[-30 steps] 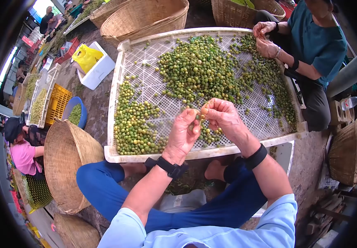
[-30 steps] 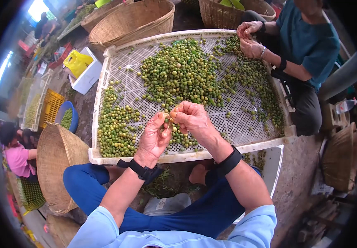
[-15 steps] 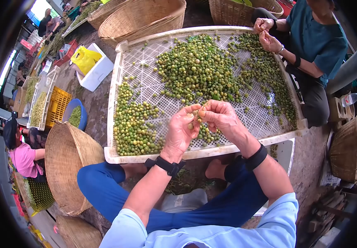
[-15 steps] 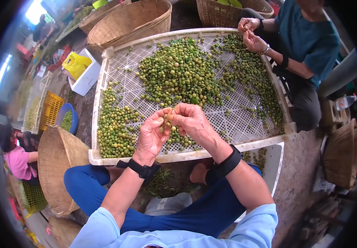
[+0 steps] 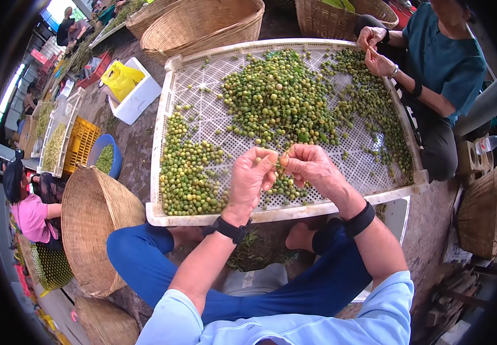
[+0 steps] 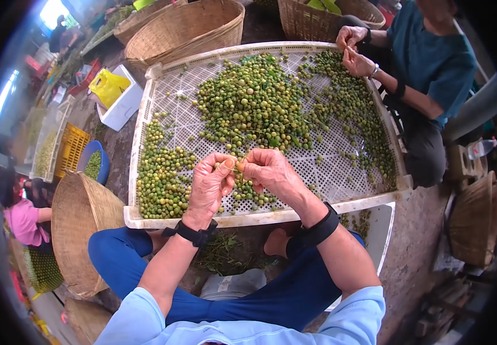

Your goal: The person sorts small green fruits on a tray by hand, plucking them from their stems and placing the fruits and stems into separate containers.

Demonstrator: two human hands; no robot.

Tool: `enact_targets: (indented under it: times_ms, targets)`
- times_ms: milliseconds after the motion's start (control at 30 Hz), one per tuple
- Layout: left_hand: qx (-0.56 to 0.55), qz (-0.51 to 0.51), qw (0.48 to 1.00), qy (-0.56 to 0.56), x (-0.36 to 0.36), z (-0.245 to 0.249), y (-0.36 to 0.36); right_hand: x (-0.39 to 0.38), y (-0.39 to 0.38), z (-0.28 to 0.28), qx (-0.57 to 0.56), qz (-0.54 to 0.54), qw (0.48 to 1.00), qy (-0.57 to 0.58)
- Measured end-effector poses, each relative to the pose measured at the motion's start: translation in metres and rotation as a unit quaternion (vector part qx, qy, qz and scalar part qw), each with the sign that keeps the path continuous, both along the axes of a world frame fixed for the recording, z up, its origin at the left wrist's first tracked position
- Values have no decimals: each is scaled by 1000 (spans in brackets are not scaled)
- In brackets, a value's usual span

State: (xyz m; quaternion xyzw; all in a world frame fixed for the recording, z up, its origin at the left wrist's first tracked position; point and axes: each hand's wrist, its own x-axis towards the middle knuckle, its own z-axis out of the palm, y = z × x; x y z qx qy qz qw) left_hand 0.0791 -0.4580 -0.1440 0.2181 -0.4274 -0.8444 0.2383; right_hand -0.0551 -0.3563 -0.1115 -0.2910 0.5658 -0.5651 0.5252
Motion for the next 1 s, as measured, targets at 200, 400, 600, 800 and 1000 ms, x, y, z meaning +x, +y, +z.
enact_targets:
  times_ms: [200, 400, 600, 800, 1000]
  targets:
    - [22, 1, 999, -29, -1, 4, 3, 3, -1, 4, 18, -22, 995, 91]
    - [55, -42, 997, -45, 0, 0, 1, 5, 0, 5, -7, -39, 937, 346]
    - [204, -42, 977, 43, 2, -2, -3, 1, 0, 4, -4, -17, 973, 229]
    - [202, -41, 976, 74, 1, 3, -3, -1, 2, 9, -2, 8, 996, 90]
    - [35, 22, 999, 16, -3, 9, 6, -2, 2, 3, 11, 27, 999, -16]
